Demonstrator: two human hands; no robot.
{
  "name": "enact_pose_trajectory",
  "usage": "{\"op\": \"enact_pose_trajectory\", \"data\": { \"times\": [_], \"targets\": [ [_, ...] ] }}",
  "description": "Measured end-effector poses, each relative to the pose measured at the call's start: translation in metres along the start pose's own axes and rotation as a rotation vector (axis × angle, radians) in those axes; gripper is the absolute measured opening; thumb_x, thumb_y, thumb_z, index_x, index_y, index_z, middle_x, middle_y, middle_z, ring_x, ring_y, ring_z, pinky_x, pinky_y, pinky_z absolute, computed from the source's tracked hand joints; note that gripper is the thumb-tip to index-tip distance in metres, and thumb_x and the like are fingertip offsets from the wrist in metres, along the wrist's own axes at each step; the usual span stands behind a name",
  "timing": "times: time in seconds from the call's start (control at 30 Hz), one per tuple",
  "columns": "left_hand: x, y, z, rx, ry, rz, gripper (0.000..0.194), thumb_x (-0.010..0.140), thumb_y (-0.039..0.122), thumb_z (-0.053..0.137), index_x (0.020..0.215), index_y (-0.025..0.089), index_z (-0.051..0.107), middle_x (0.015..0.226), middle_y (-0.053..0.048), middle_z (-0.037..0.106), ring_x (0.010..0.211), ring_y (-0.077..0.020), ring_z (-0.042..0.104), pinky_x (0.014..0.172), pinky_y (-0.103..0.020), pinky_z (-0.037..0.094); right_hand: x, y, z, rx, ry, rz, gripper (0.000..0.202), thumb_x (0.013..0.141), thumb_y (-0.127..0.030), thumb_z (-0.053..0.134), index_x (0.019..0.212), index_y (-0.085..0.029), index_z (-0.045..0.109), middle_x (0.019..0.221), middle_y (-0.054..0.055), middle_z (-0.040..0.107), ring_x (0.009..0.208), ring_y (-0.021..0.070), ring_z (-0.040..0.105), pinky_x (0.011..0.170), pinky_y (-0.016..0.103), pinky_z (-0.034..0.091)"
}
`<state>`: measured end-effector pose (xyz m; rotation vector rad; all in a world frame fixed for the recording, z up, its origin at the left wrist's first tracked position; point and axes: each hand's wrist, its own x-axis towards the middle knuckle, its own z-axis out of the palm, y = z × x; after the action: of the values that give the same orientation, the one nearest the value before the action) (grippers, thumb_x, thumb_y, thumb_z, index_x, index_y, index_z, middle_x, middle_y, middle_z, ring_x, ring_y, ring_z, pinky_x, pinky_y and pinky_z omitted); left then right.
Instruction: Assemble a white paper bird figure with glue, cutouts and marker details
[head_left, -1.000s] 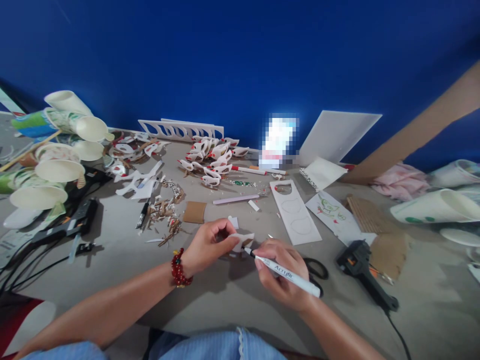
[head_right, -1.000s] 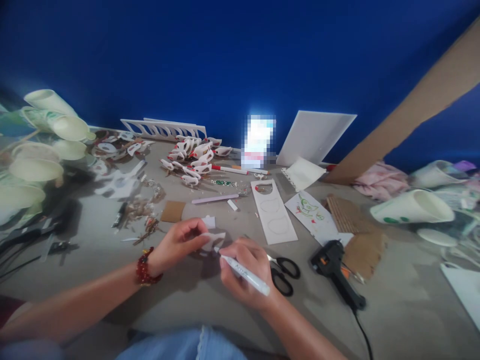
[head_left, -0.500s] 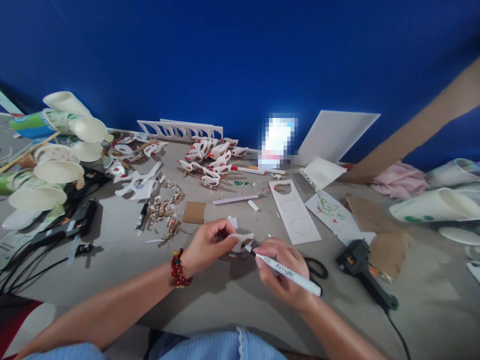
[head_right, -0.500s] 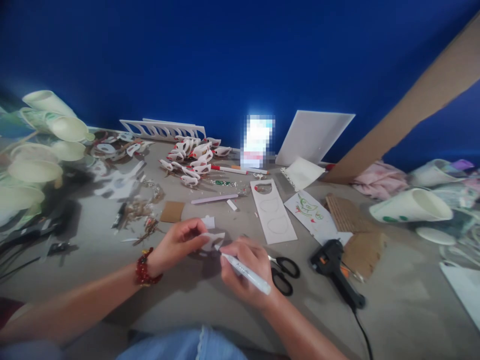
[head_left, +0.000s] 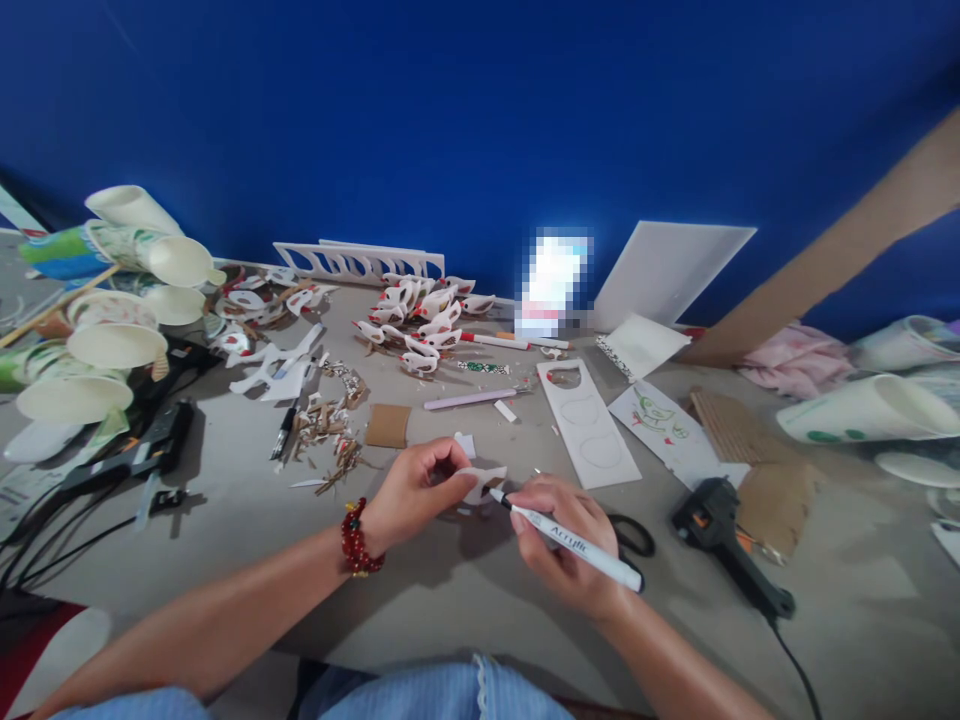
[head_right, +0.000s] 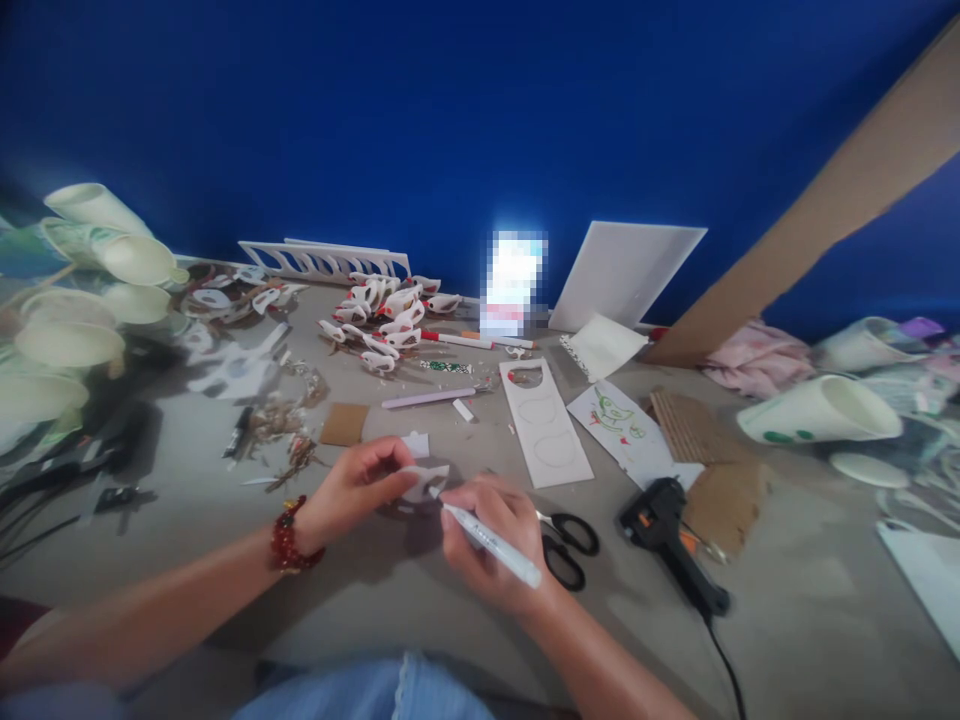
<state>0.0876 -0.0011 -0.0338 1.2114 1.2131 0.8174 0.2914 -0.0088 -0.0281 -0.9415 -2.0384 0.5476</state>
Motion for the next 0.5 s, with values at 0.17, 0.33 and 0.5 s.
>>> {"op": "enact_pose_trajectory", "data": {
  "times": [0.17,0.33,0.5],
  "targets": [
    [-0.0003,-0.0011,-0.0002,0.008,0.001,-0.001,0.027,0.081,0.039,0.065,0.073,0.015,0.056,0.063,0.002,0.054,0.057,-0.0092,0.048,0.052,-0.018,0.041,0.0004,0.0000,-0.0002,-0.005,0.005,-0.008,0.012,0.081,-0.014,0.054,0.089,-0.023,0.057,0.066,0.001,0.066,0.061,0.0176,0.065,0.058,0.029,0.050],
    [-0.0004,0.0000,-0.0001,-0.023,-0.011,-0.003,0.028,0.081,0.040,0.066,0.073,0.015,0.055,0.063,0.002,0.054,0.056,-0.0091,0.048,0.052,-0.018,0.040,0.0004,-0.0009,-0.0007,-0.009,0.011,0.016,0.013,0.081,-0.014,0.054,0.090,-0.023,0.058,0.067,0.001,0.066,0.060,0.0172,0.065,0.058,0.028,0.050],
    [-0.0002,0.0001,-0.0003,0.018,0.001,-0.002,0.027,0.080,0.039,0.065,0.074,0.015,0.056,0.064,0.002,0.054,0.057,-0.0095,0.048,0.053,-0.019,0.040,0.0000,-0.0007,-0.0004,0.002,-0.003,0.002,0.012,0.081,-0.014,0.055,0.089,-0.023,0.058,0.067,0.001,0.065,0.061,0.0173,0.065,0.058,0.028,0.051]
  ]
}}
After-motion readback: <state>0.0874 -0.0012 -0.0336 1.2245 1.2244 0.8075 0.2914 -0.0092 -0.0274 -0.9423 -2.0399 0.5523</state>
